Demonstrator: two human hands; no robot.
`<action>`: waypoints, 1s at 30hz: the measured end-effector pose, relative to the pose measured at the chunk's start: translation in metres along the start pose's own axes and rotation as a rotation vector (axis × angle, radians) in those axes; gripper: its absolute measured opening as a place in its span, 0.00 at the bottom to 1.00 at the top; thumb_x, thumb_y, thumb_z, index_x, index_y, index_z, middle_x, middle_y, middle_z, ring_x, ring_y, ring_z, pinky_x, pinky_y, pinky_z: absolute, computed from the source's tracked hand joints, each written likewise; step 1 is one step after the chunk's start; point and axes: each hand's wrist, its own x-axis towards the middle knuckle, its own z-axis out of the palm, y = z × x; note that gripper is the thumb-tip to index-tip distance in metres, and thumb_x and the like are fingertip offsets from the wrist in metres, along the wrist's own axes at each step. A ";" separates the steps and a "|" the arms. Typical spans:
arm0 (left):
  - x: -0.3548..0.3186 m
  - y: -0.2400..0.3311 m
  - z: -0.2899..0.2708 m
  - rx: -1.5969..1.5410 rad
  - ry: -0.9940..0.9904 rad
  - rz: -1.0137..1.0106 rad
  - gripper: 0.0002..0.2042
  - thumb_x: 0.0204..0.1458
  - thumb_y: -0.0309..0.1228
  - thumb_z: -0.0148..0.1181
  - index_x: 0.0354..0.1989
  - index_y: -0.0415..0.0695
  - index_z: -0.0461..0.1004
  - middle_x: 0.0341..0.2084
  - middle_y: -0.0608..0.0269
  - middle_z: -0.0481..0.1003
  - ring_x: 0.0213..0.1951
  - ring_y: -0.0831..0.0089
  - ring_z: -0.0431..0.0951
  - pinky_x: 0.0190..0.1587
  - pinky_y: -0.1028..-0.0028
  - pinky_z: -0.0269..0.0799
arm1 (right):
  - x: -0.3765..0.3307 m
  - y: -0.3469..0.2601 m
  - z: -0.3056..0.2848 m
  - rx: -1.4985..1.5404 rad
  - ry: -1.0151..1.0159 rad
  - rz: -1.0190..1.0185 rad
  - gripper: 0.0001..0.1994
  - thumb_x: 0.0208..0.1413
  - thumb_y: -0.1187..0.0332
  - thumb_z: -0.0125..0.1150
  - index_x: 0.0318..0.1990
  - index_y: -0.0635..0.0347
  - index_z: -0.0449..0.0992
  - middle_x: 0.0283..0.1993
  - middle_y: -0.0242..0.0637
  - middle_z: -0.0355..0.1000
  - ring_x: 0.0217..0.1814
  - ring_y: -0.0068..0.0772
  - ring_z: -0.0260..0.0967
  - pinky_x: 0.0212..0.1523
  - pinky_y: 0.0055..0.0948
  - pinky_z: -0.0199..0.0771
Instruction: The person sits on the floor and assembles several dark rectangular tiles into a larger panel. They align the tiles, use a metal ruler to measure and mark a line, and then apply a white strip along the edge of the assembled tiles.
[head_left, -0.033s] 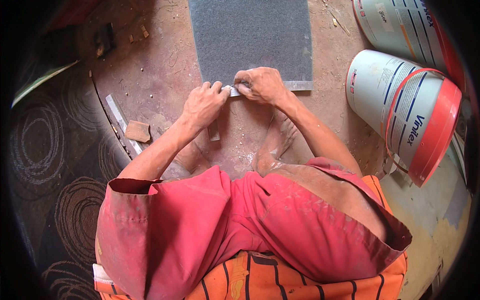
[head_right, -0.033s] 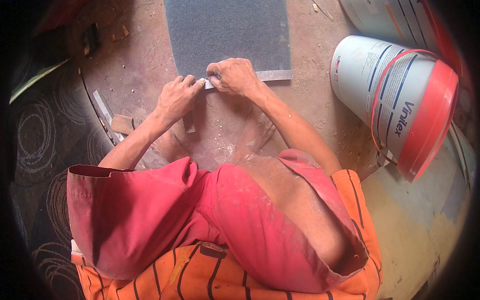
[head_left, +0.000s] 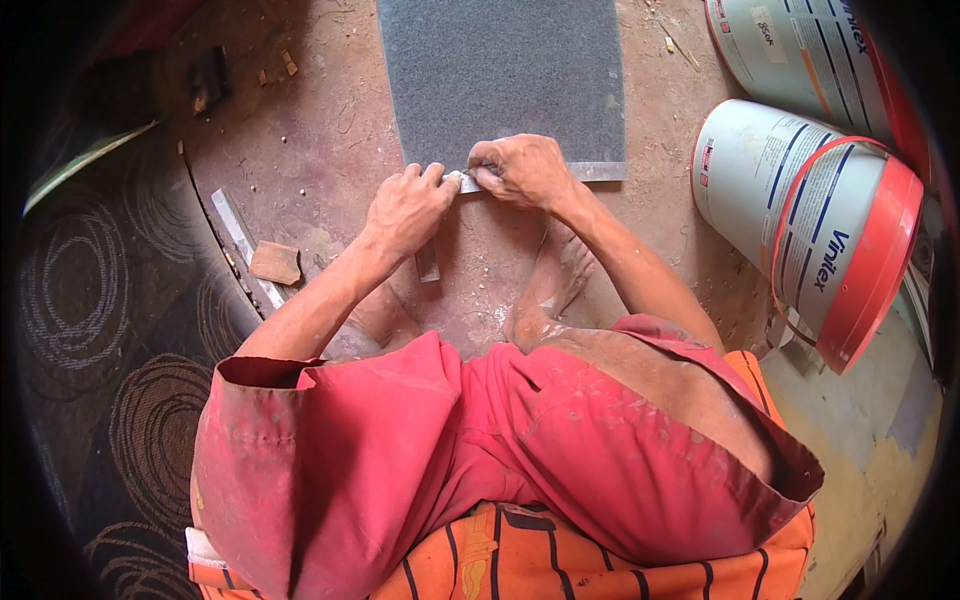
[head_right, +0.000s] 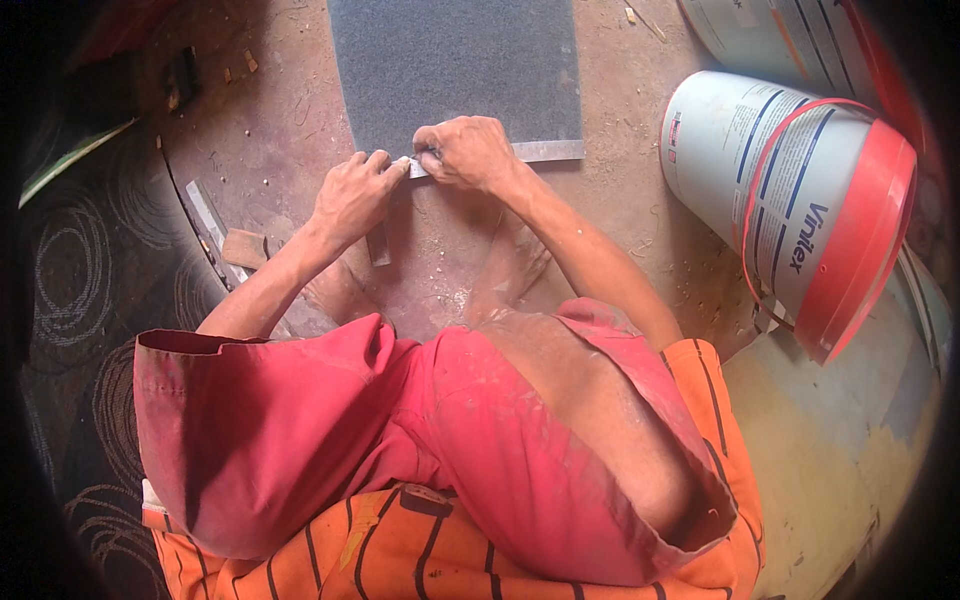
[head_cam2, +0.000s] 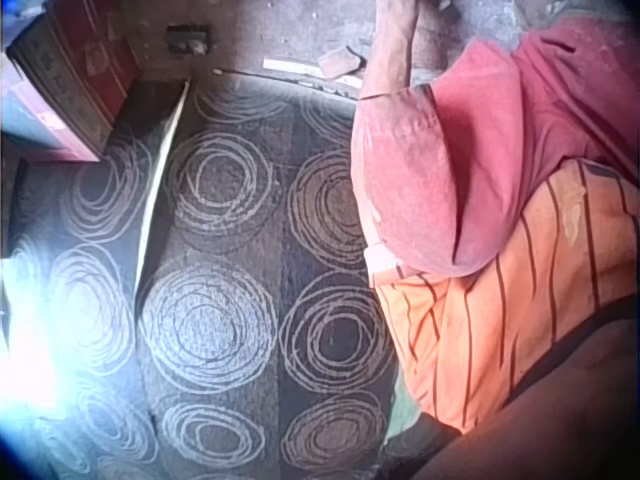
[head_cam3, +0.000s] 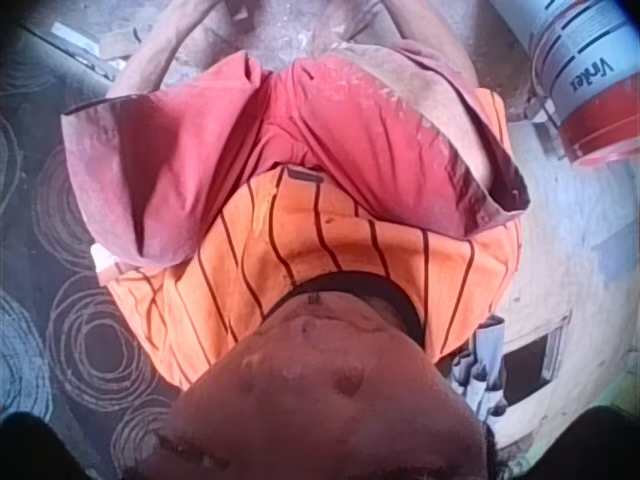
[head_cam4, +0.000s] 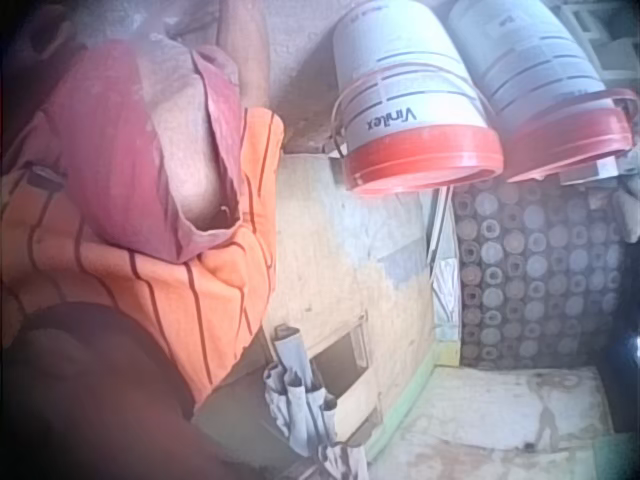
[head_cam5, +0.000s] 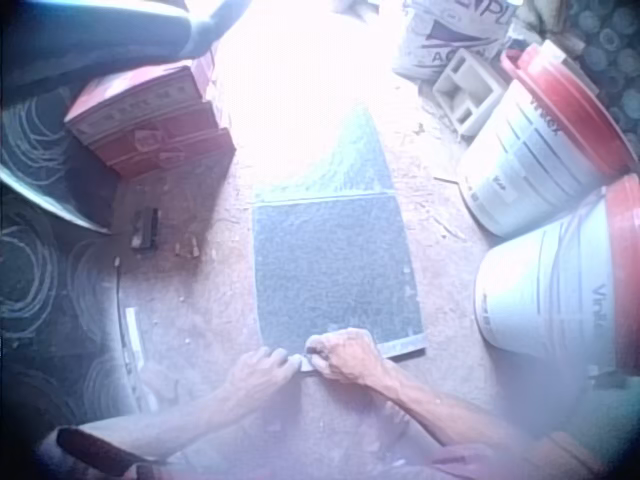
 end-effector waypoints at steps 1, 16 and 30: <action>0.000 0.000 0.000 0.000 0.002 0.001 0.11 0.48 0.27 0.55 0.40 0.42 0.74 0.32 0.59 0.73 0.36 0.63 0.77 0.35 0.68 0.78 | 0.000 0.000 0.000 -0.001 -0.001 -0.003 0.08 0.52 0.61 0.57 0.33 0.51 0.80 0.29 0.39 0.77 0.33 0.41 0.76 0.34 0.38 0.75; 0.005 -0.002 -0.001 -0.002 -0.013 -0.020 0.11 0.48 0.27 0.56 0.41 0.43 0.73 0.32 0.59 0.72 0.36 0.64 0.77 0.35 0.69 0.78 | 0.005 0.003 0.000 -0.035 0.022 -0.018 0.07 0.51 0.61 0.57 0.33 0.50 0.79 0.27 0.39 0.76 0.31 0.42 0.76 0.33 0.38 0.75; 0.005 -0.003 0.002 -0.010 -0.051 -0.041 0.17 0.45 0.26 0.57 0.48 0.47 0.73 0.35 0.60 0.73 0.36 0.62 0.77 0.36 0.67 0.76 | 0.007 0.002 0.000 -0.093 0.042 -0.060 0.05 0.49 0.63 0.59 0.31 0.50 0.78 0.24 0.38 0.76 0.28 0.40 0.76 0.29 0.38 0.75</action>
